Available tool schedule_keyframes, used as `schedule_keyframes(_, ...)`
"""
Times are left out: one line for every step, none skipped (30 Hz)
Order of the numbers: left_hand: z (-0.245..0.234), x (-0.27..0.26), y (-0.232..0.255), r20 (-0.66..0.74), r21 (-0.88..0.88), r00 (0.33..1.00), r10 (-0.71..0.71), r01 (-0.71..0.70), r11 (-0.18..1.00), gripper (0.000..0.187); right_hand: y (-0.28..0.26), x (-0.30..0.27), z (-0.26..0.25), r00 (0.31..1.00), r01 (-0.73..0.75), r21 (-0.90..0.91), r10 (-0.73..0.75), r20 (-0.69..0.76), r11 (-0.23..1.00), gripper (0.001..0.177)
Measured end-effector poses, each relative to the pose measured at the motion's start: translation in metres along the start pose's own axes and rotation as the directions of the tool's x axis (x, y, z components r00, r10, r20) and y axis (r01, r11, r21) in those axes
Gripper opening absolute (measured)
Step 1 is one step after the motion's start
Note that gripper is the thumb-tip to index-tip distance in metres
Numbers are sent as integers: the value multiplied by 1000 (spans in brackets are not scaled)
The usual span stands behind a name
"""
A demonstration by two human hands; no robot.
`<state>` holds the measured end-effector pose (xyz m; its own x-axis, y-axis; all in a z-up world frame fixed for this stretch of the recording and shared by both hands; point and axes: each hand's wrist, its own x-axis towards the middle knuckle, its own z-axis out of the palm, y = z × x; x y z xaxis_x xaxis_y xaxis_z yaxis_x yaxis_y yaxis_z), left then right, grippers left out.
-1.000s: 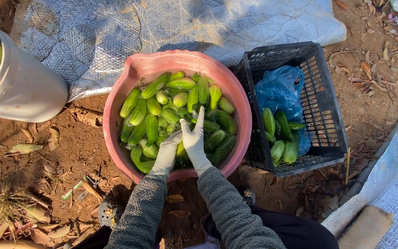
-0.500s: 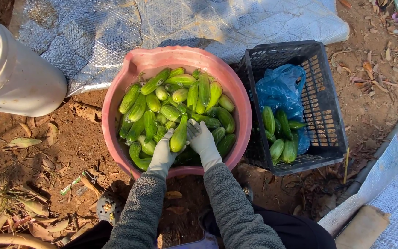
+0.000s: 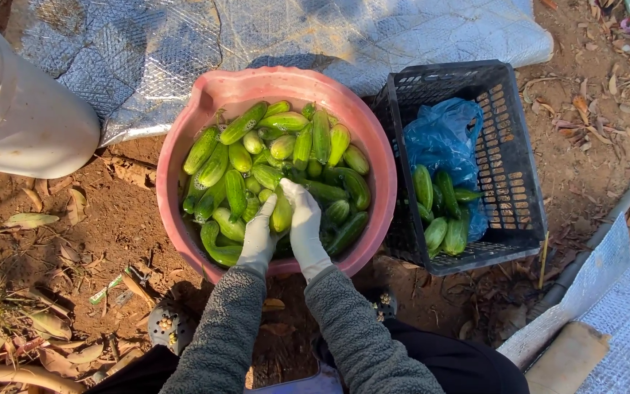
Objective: Washing a large quantity of cucumbers in a pink plastic basin filled with water.
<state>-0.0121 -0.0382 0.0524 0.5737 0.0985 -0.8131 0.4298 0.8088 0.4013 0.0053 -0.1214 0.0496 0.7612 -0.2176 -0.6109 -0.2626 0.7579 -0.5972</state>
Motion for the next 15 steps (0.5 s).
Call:
schedule_keyframes(0,0,-1,4,0,1000,-5,5,1000,67,2,-14,6,976,207,-339,-170,134,918,32)
schedule_keyframes(1,1,0,12,-2,1000,-2,2,1000,66,4,-27,16,907,418,-595,-274,321,686,32)
schedule_keyframes(2,3,3,16,-3,1000,2,-2,1000,66,6,-22,11,904,423,-593,-277,325,685,32)
schedule_keyframes(-1,4,5,21,-4,1000,3,-3,1000,65,11,-19,4,862,501,-651,-260,435,570,39)
schedule_keyframes(-3,5,6,26,-4,1000,4,-4,1000,63,16,-15,-2,812,578,-685,-226,538,445,46)
schedule_keyframes(-7,7,8,22,-6,1000,6,-6,1000,63,16,-16,-1,812,577,-684,-223,539,446,46)
schedule_keyframes(-10,9,9,26,-8,1000,6,-6,1000,62,15,-17,0,775,626,-671,-230,588,397,45)
schedule_keyframes(-11,11,9,34,-10,999,4,-3,1000,60,12,-16,1,736,674,-654,-237,634,344,44)
schedule_keyframes(-12,14,8,35,-11,999,2,-2,1000,60,6,-21,3,736,674,-654,-237,634,342,44)
schedule_keyframes(-13,16,8,43,-12,999,1,0,1000,59,0,-26,5,642,766,-580,-276,715,277,39)
schedule_keyframes(-14,19,7,51,-14,999,-1,2,1000,58,-6,-32,8,537,844,-495,-306,786,207,36)
schedule_keyframes(-16,21,8,52,-14,999,-1,1,1000,58,-8,-36,9,536,844,-495,-306,787,207,36)
schedule_keyframes(-17,24,9,59,-15,998,-1,2,1000,56,-10,-41,11,543,840,-500,-352,762,212,31)
schedule_keyframes(-17,26,9,68,-18,998,-3,4,1000,55,-13,-45,13,547,836,-504,-398,737,215,27)
schedule_keyframes(-17,29,8,71,-20,997,-3,5,1000,55,-12,-43,12,544,838,-503,-398,738,212,27)
